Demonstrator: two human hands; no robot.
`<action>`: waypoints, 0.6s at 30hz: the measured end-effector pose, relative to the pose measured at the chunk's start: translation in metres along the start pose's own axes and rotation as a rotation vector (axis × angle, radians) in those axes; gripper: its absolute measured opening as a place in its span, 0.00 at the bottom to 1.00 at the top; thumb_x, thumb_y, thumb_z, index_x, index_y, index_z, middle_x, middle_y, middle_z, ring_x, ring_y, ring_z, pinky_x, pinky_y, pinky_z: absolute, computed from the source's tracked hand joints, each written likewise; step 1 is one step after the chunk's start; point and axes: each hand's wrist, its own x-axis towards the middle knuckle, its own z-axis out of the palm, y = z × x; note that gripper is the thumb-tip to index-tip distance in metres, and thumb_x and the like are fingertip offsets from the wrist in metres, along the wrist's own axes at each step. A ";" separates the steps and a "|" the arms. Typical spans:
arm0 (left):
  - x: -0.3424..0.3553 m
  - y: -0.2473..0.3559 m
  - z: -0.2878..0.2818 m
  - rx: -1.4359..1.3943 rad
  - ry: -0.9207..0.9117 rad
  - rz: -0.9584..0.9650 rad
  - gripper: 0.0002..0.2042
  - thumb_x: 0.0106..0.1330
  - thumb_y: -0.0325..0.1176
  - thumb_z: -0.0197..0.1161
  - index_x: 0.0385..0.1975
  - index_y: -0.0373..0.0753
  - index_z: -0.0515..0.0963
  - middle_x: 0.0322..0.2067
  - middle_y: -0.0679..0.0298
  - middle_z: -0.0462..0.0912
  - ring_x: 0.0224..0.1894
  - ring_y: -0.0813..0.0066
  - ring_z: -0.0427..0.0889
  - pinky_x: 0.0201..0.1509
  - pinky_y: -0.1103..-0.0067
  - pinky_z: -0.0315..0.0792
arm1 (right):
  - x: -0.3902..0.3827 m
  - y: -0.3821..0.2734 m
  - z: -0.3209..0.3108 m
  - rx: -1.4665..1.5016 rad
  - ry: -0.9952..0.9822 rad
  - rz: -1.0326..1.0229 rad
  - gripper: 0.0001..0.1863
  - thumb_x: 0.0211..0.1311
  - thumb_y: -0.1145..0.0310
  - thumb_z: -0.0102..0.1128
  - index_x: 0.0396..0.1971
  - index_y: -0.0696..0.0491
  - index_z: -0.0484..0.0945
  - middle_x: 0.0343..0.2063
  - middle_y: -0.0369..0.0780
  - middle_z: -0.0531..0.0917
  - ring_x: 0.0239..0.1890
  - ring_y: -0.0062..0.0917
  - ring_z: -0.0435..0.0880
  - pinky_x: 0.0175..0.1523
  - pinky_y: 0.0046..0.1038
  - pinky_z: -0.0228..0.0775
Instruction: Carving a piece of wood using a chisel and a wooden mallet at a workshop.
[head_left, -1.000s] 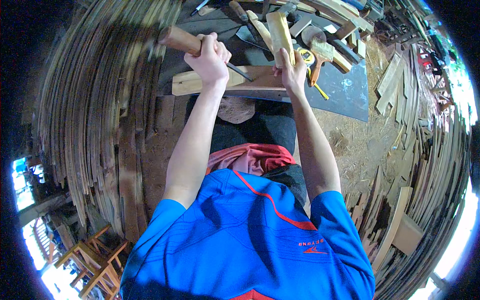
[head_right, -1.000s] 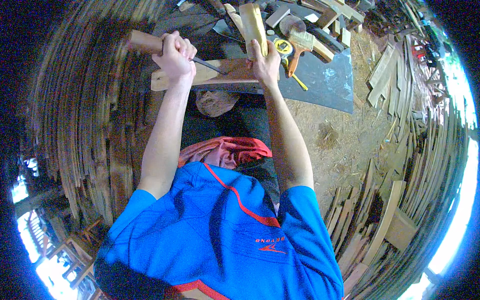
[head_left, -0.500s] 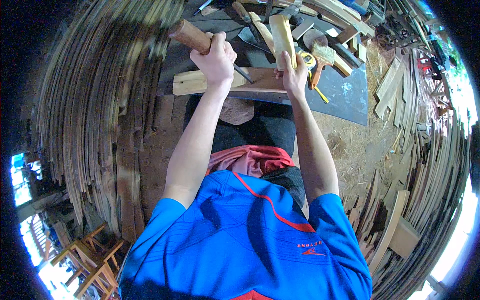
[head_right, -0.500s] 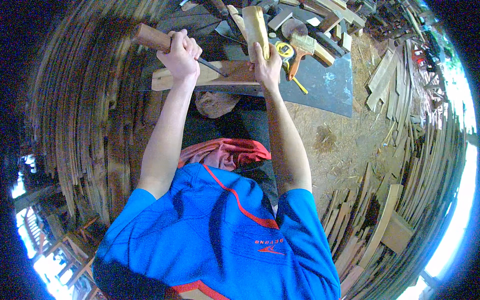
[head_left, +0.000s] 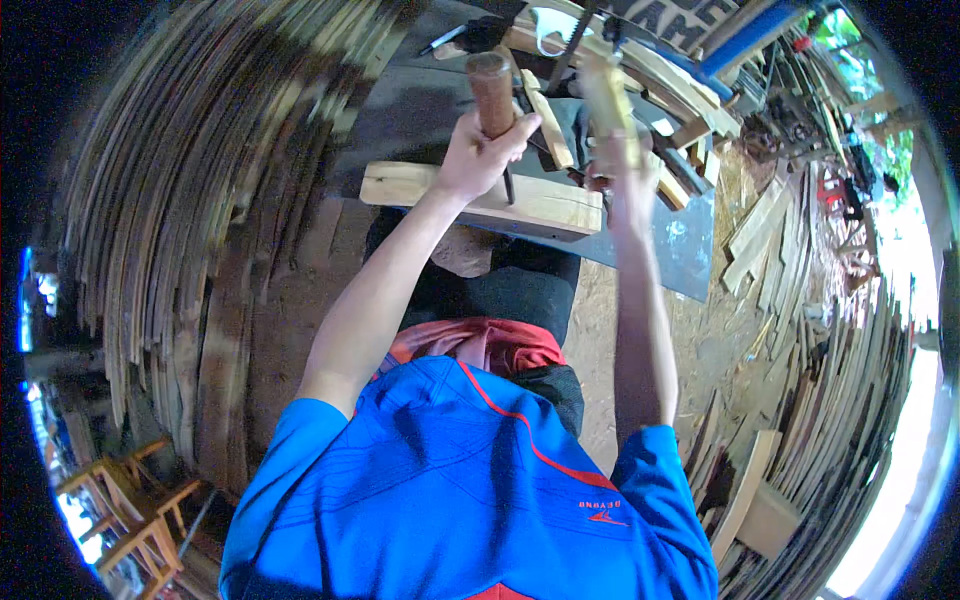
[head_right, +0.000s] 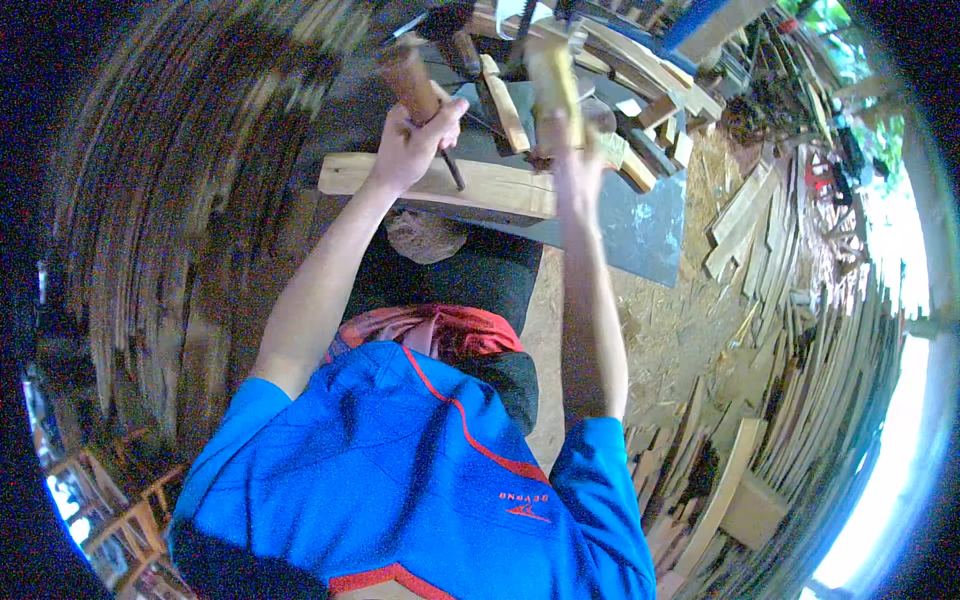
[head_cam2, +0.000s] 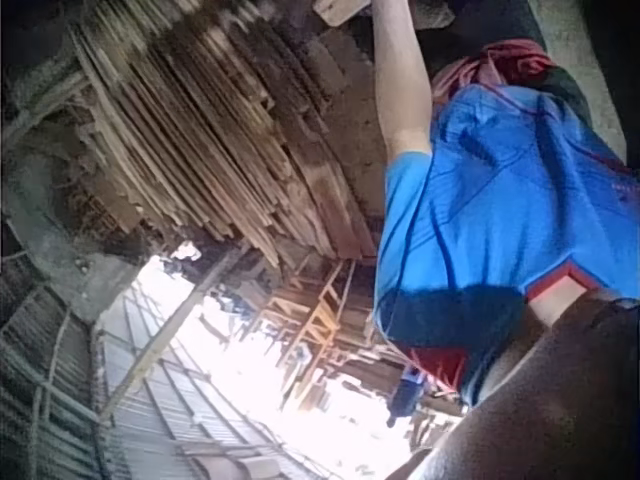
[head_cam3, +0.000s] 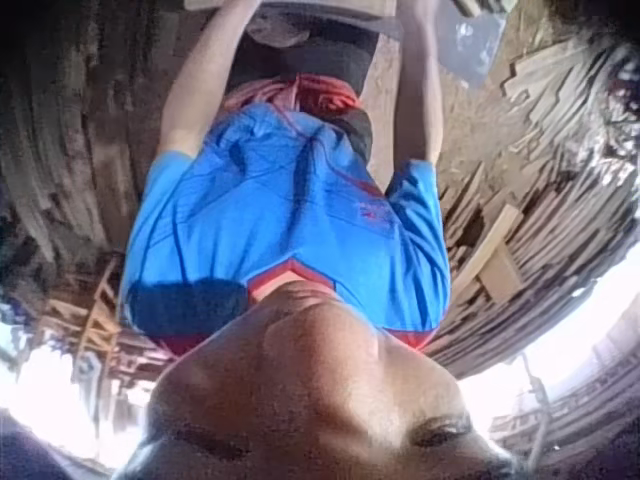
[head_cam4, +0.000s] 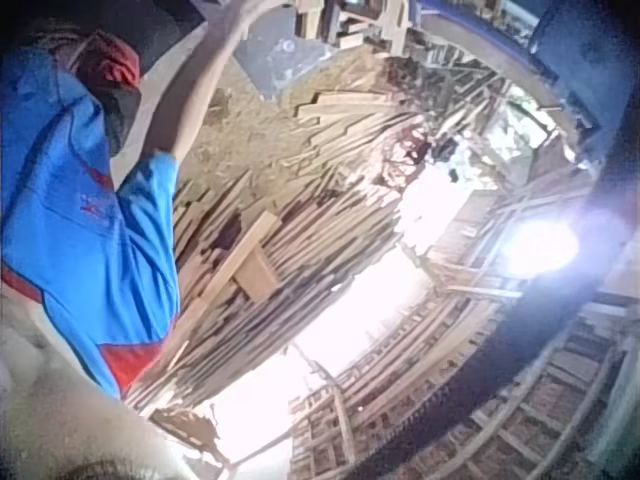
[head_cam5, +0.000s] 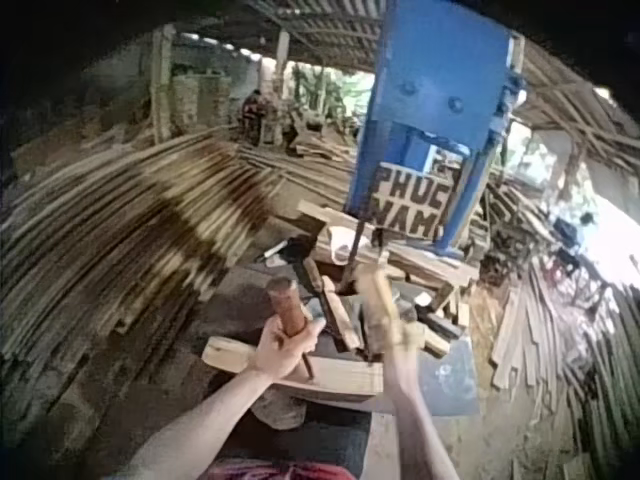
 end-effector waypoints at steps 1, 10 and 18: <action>0.002 0.000 -0.002 -0.003 -0.028 0.001 0.14 0.69 0.35 0.63 0.21 0.42 0.69 0.17 0.73 0.70 0.20 0.85 0.69 0.27 0.82 0.64 | -0.005 -0.036 -0.011 -0.073 0.040 -0.050 0.25 0.67 0.52 0.61 0.49 0.60 0.76 0.27 0.39 0.82 0.22 0.21 0.81 0.24 0.21 0.71; 0.002 -0.006 0.013 0.083 -0.091 0.017 0.13 0.68 0.41 0.66 0.27 0.40 0.73 0.18 0.78 0.66 0.22 0.88 0.61 0.26 0.82 0.57 | -0.073 -0.191 -0.028 -0.651 -0.060 -0.807 0.24 0.60 0.57 0.70 0.49 0.58 0.78 0.34 0.40 0.85 0.32 0.20 0.84 0.35 0.22 0.74; -0.002 0.007 0.016 0.095 -0.076 -0.046 0.13 0.68 0.41 0.66 0.29 0.39 0.73 0.19 0.78 0.66 0.24 0.88 0.61 0.27 0.82 0.57 | -0.094 -0.206 -0.033 -0.615 -0.080 -0.773 0.22 0.60 0.61 0.69 0.49 0.58 0.78 0.31 0.44 0.85 0.31 0.26 0.85 0.37 0.26 0.75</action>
